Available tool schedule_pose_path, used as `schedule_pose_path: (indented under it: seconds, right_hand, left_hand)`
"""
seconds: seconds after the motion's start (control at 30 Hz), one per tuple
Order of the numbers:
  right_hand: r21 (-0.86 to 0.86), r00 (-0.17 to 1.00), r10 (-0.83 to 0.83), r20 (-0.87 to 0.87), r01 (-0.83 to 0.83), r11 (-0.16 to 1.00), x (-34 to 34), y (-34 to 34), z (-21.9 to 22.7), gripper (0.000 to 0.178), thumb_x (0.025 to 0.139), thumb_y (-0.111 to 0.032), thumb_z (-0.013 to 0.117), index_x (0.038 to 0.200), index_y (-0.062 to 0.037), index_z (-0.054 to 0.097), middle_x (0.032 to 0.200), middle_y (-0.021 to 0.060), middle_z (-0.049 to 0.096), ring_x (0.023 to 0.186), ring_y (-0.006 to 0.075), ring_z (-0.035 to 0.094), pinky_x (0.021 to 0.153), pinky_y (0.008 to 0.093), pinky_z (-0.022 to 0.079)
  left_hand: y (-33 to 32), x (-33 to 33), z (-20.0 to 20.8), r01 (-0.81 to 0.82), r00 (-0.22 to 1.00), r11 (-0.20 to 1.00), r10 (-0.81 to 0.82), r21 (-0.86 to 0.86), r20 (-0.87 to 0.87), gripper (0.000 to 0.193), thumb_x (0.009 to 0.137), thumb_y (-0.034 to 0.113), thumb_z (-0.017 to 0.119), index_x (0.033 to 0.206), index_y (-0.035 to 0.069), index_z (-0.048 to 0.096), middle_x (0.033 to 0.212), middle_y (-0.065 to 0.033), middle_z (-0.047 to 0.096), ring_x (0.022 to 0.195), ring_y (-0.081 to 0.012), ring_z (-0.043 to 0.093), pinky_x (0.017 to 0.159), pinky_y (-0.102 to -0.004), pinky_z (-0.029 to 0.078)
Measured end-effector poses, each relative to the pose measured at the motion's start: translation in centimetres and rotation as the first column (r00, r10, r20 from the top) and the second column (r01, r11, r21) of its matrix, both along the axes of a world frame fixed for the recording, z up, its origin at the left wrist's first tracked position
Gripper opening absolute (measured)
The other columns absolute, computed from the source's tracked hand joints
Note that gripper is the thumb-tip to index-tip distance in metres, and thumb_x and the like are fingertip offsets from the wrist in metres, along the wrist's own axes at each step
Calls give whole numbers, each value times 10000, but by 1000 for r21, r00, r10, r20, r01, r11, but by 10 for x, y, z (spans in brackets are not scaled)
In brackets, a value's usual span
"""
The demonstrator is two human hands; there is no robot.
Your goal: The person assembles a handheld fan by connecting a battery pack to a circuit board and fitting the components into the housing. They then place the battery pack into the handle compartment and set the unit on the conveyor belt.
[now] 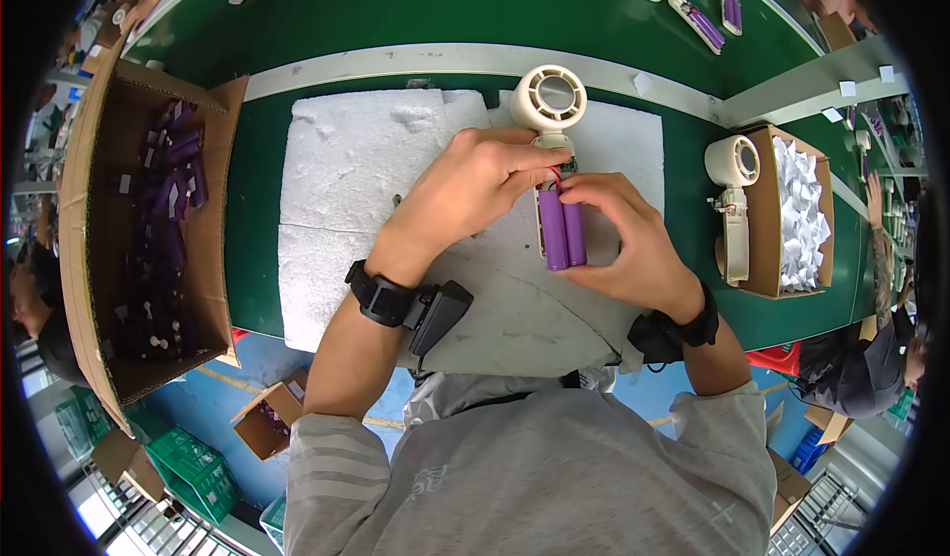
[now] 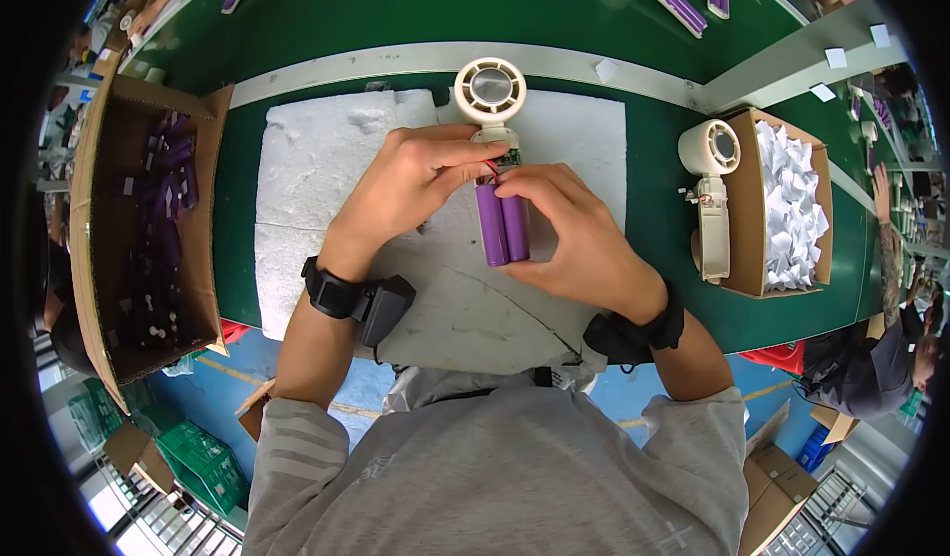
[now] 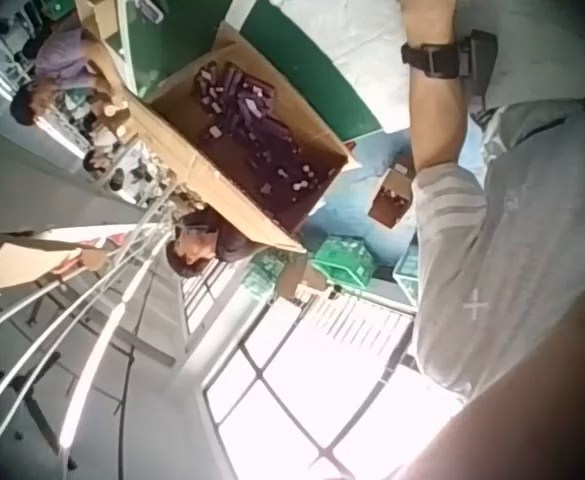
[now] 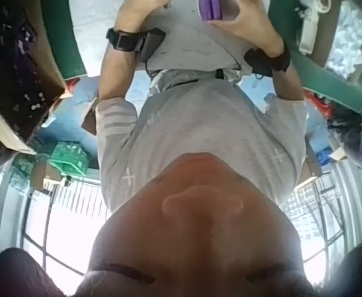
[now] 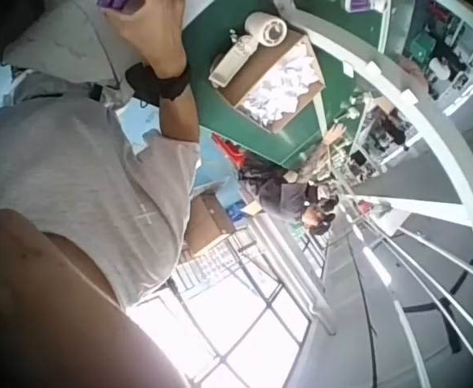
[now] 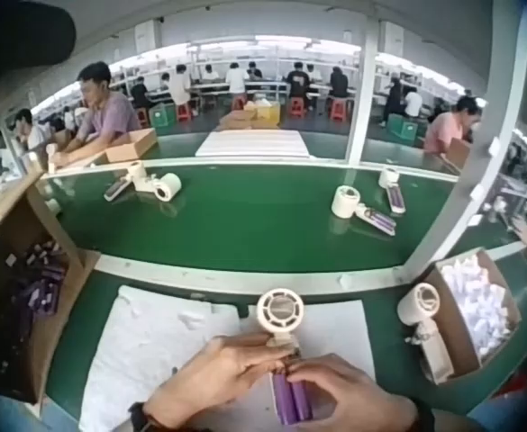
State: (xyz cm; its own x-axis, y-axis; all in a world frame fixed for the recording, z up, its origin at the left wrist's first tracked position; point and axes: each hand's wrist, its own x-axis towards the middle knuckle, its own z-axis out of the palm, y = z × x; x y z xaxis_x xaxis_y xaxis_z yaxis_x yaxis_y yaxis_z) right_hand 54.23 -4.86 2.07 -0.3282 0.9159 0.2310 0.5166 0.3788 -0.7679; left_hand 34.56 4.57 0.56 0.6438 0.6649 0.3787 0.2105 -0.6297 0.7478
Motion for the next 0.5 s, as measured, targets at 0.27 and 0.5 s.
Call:
schedule_pose_path:
  seconds: [0.27, 0.5]
  right_hand:
    - [88, 993, -53, 108, 43, 995, -6, -7, -2, 629, 588, -50, 834, 1173, -31, 605, 1232, 126, 552, 1071, 271, 581, 867, 368, 541]
    - [56, 988, -75, 131, 69, 996, -11, -11, 0, 615, 610, -28, 822, 1184, -1, 601, 1272, 124, 491, 1027, 255, 574, 802, 359, 569]
  left_hand:
    - [-4, -1, 4, -1, 1000, 1000, 1, -8, -13, 283, 807, 53, 692, 1088, 77, 698, 1004, -180, 682, 830, -339, 675, 696, -364, 545]
    - [-3, -3, 7, -11, 997, 1000, 9, -21, -73, 291, 804, 40, 685, 1092, 83, 698, 1033, -189, 676, 877, -357, 672, 737, -375, 551]
